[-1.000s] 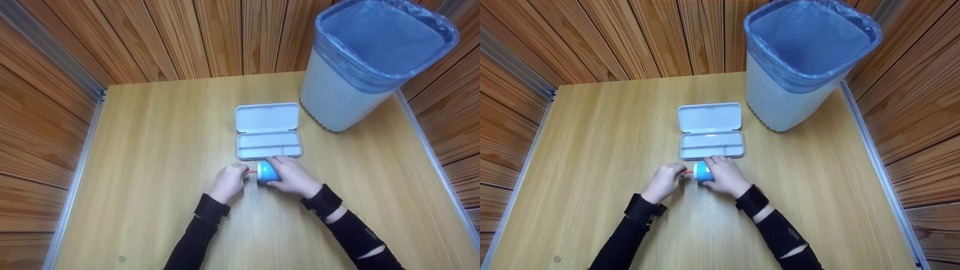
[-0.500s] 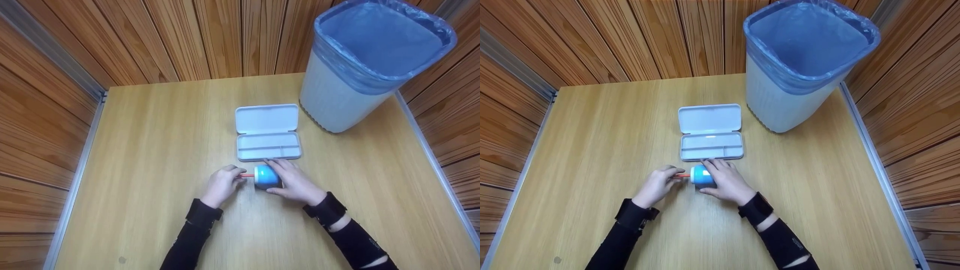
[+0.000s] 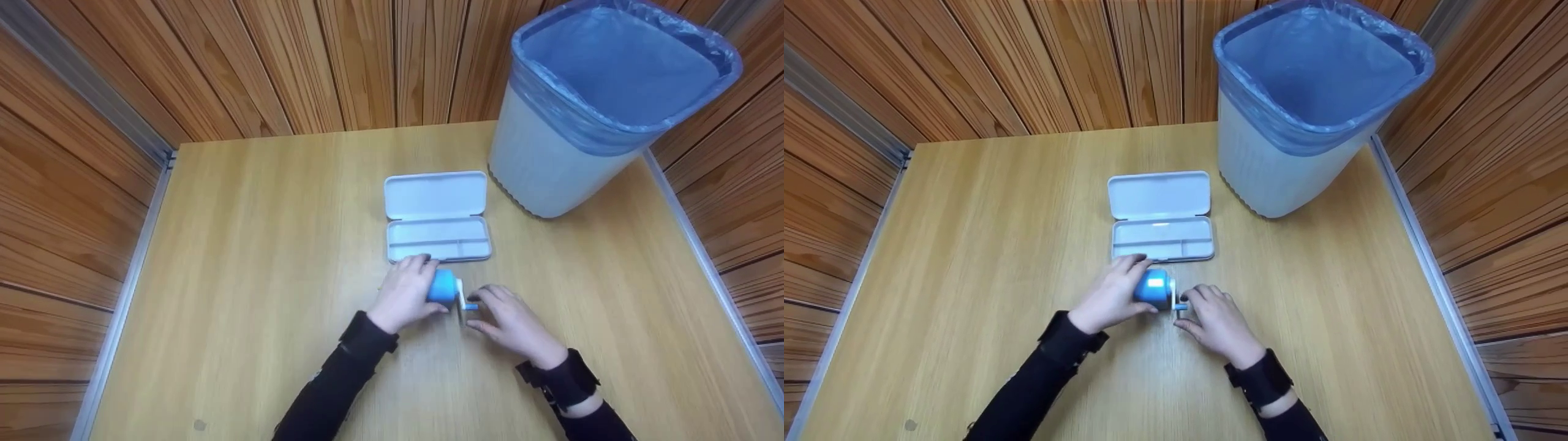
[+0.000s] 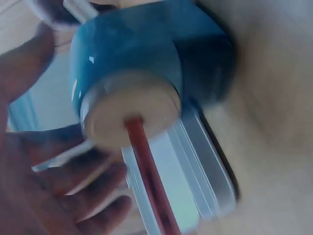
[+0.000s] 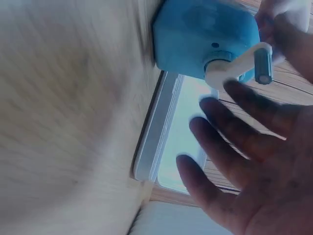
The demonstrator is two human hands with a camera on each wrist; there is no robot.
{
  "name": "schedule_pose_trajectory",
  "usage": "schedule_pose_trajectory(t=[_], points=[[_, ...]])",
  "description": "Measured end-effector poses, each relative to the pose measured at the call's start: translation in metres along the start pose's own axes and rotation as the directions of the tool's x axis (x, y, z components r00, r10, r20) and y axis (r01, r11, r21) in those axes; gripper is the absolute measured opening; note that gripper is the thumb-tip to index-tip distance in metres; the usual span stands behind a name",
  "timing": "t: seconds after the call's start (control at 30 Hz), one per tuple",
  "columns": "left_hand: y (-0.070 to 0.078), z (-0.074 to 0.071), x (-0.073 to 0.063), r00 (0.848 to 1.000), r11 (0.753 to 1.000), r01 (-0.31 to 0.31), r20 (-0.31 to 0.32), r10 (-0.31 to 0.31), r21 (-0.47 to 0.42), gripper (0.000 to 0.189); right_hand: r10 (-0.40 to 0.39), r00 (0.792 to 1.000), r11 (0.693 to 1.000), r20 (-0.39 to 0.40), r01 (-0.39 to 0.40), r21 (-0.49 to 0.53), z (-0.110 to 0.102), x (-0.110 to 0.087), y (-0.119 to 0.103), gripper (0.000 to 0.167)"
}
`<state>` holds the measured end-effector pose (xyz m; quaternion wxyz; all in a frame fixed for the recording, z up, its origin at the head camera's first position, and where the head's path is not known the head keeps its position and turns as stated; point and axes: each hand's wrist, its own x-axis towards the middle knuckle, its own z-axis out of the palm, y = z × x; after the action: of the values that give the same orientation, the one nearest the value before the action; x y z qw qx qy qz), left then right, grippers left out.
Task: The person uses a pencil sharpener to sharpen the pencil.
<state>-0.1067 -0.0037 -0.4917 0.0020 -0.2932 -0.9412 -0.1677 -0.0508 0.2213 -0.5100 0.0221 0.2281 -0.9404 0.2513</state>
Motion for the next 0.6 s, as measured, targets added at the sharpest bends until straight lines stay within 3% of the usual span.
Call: schedule_pose_trajectory(t=[0.1,0.2,0.4,0.6], points=[[0.008,0.008,0.011,0.998,0.995,0.004,0.058,-0.01,0.1,0.093,0.0,1.0,1.0,-0.008,0.001,0.011,0.004,-0.003,-0.002,0.024],[0.01,0.015,0.014,0.996,0.987,0.017,0.088,-0.031,0.161,0.091,-0.008,1.0,0.999,-0.024,0.009,0.034,0.009,-0.003,-0.003,0.015],[0.009,0.024,0.015,0.998,0.986,0.013,0.064,-0.024,0.169,0.076,-0.006,0.996,0.999,-0.09,0.009,0.035,0.013,0.0,-0.004,0.009],[0.009,0.025,0.016,0.998,0.983,-0.002,0.057,-0.009,0.183,0.074,0.008,0.985,1.0,-0.172,-0.007,0.007,0.016,0.006,-0.004,0.01]])
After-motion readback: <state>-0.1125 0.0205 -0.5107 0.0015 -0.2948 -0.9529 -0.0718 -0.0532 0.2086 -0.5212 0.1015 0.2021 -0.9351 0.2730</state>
